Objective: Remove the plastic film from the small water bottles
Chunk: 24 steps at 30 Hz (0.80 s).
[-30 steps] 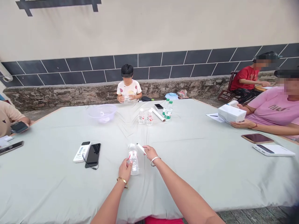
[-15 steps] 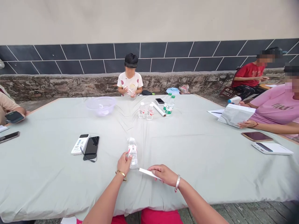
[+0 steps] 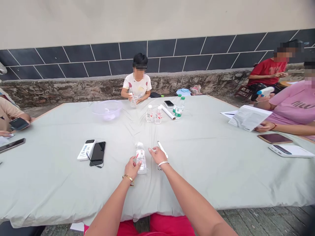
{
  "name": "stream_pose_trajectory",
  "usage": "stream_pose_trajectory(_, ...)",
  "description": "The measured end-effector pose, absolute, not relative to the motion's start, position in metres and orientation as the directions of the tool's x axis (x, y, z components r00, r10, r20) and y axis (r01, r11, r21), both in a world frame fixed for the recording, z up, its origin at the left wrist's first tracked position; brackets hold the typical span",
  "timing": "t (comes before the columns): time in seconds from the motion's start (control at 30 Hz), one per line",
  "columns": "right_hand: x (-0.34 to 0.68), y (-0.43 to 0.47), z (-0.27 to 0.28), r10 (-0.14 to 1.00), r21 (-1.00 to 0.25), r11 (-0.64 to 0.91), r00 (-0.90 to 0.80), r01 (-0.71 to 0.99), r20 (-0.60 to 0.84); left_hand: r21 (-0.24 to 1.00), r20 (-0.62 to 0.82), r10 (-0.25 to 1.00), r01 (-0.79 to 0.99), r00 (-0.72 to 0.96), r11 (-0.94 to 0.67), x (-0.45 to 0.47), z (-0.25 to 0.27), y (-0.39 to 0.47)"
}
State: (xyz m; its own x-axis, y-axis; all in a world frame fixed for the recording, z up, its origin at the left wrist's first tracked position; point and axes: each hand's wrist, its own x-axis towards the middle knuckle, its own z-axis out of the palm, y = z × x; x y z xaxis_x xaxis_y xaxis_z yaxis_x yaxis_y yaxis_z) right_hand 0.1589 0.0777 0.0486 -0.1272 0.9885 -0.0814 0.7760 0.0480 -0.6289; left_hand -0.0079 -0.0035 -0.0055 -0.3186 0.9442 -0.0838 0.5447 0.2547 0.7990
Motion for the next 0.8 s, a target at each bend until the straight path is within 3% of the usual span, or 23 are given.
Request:
stream_pose_trajectory(0.1, 0.133, 0.079, 0.041, 0.969, -0.712, -0.028, -0.154, 0.702, -0.191, 0.814, -0.080, 0.944, 0.525, -0.321, 0.248, -0.009, -0.006, -0.003)
stream_pose_trajectory(0.37, 0.153, 0.089, 0.021, 0.984, -0.702, -0.014, -0.116, 0.712, -0.138, 0.815, -0.097, 0.938, 0.514, -0.334, 0.267, -0.008, -0.005, -0.005)
stream_pose_trajectory(0.7, 0.177, 0.092, 0.023, 0.991, -0.657, -0.077, -0.017, 0.750, -0.135, 0.856, -0.159, 0.876, 0.379, -0.455, 0.352, -0.036, -0.002, -0.008)
stream_pose_trajectory(0.8, 0.169, 0.082, 0.035, 0.999, -0.695, -0.014, -0.026, 0.718, -0.047, 0.843, -0.173, 0.865, 0.384, -0.471, 0.377, -0.042, 0.001, -0.009)
